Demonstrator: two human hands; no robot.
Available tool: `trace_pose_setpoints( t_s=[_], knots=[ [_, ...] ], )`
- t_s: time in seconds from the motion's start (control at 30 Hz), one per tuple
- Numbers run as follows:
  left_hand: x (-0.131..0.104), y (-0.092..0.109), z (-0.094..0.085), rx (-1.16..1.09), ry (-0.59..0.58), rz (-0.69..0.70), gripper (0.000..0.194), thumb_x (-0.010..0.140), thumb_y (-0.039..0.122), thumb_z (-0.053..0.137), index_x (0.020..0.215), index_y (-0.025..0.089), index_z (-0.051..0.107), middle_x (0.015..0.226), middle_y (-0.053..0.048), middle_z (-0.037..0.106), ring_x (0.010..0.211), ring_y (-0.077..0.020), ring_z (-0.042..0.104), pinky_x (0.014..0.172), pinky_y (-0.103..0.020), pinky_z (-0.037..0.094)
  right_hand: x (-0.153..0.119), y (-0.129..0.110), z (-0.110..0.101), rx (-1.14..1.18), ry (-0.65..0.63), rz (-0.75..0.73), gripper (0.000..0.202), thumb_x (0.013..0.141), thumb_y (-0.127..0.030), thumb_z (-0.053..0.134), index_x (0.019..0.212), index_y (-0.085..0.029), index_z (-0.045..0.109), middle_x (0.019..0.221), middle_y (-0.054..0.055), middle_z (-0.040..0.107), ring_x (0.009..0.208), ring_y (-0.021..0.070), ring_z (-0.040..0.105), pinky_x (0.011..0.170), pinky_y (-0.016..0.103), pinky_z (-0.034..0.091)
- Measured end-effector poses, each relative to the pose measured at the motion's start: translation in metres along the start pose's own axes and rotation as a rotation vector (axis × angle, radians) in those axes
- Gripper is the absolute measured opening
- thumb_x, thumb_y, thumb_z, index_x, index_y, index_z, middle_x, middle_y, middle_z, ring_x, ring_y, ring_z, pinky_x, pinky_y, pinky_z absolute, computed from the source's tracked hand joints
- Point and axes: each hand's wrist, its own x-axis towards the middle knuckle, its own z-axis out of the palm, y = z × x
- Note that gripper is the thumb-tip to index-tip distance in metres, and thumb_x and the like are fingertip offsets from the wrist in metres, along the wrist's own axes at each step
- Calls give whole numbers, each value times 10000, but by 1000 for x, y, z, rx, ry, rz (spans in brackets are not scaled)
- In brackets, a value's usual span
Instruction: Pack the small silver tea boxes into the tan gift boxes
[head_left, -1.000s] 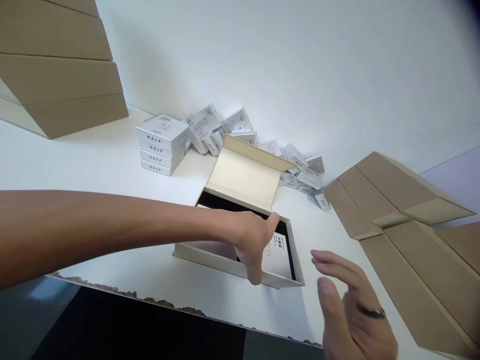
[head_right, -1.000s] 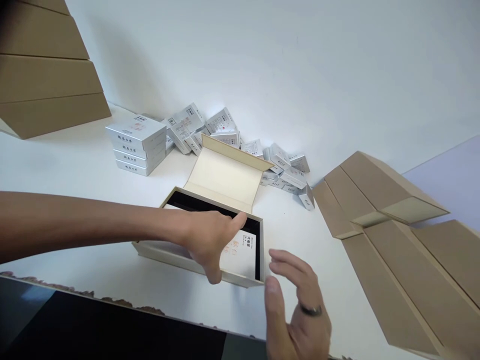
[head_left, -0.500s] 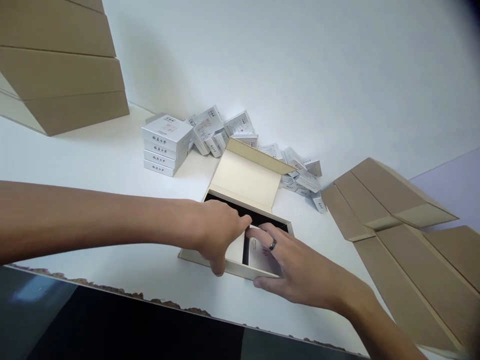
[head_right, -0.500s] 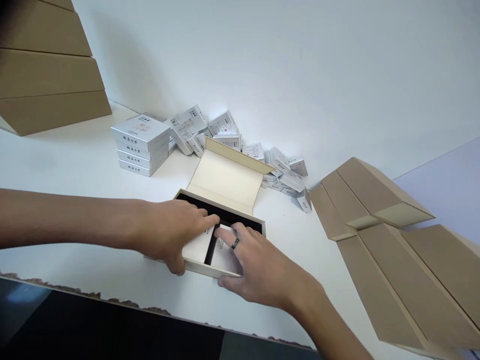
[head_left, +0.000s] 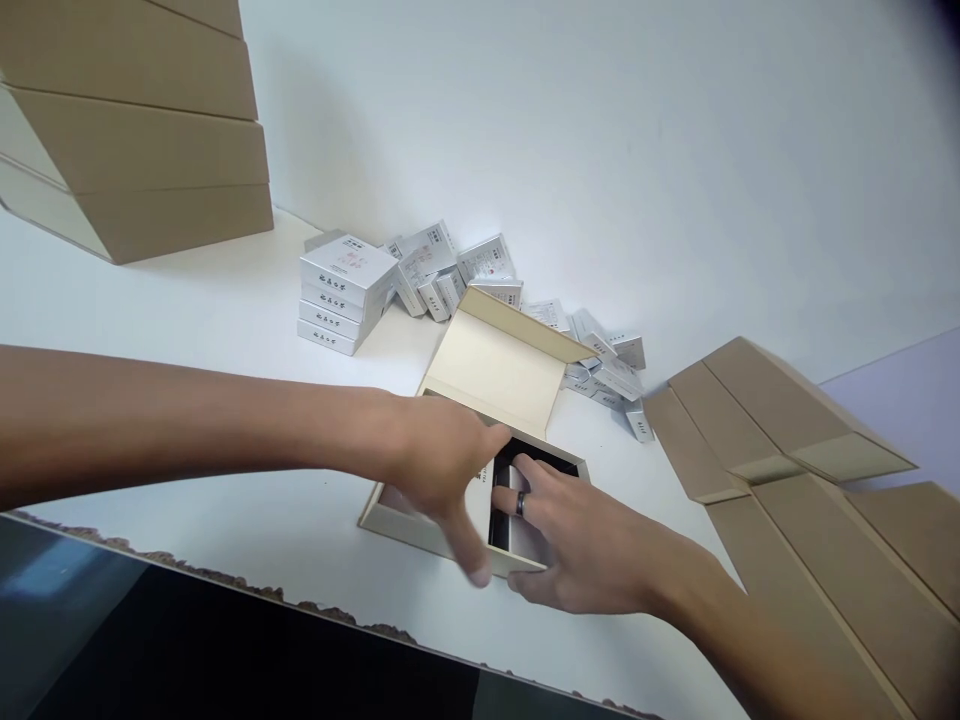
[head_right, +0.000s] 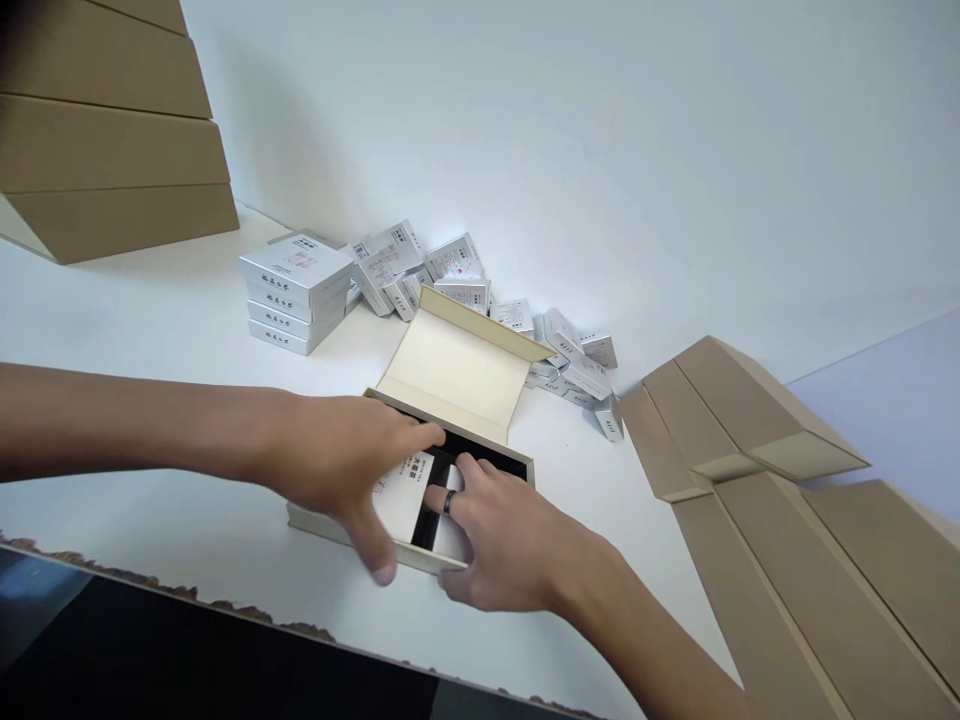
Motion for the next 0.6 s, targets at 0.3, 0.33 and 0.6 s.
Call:
trace_pose_setpoints(
  t_s=[0.3, 0.33, 0.6],
  knots=[
    [32, -22, -49, 223, 663, -176, 639, 882, 371, 616, 1407, 80, 397, 1439, -253, 479, 1247, -382, 541, 879, -425, 517, -1, 4, 4, 34, 31, -38, 266, 807, -342, 734, 1047, -251, 663, 937, 30, 469, 824, 221, 525, 682, 342, 435],
    [43, -24, -55, 240, 654, -203, 731, 852, 320, 665, 1450, 55, 338, 1499, -281, 401, 1326, -410, 474, 926, -441, 511, -1, 4, 5, 34, 40, -41, 264, 804, -345, 736, 1039, -248, 664, 932, 29, 466, 821, 220, 521, 681, 340, 432],
    [115, -43, -91, 263, 711, -373, 315, 929, 257, 676, 1217, 144, 614, 1247, -105, 641, 1160, -273, 620, 988, -496, 522, -2, 3, 1, 107, -29, -10, 368, 783, -434, 720, 1091, -240, 668, 995, 53, 471, 855, 229, 529, 714, 358, 465]
  ],
)
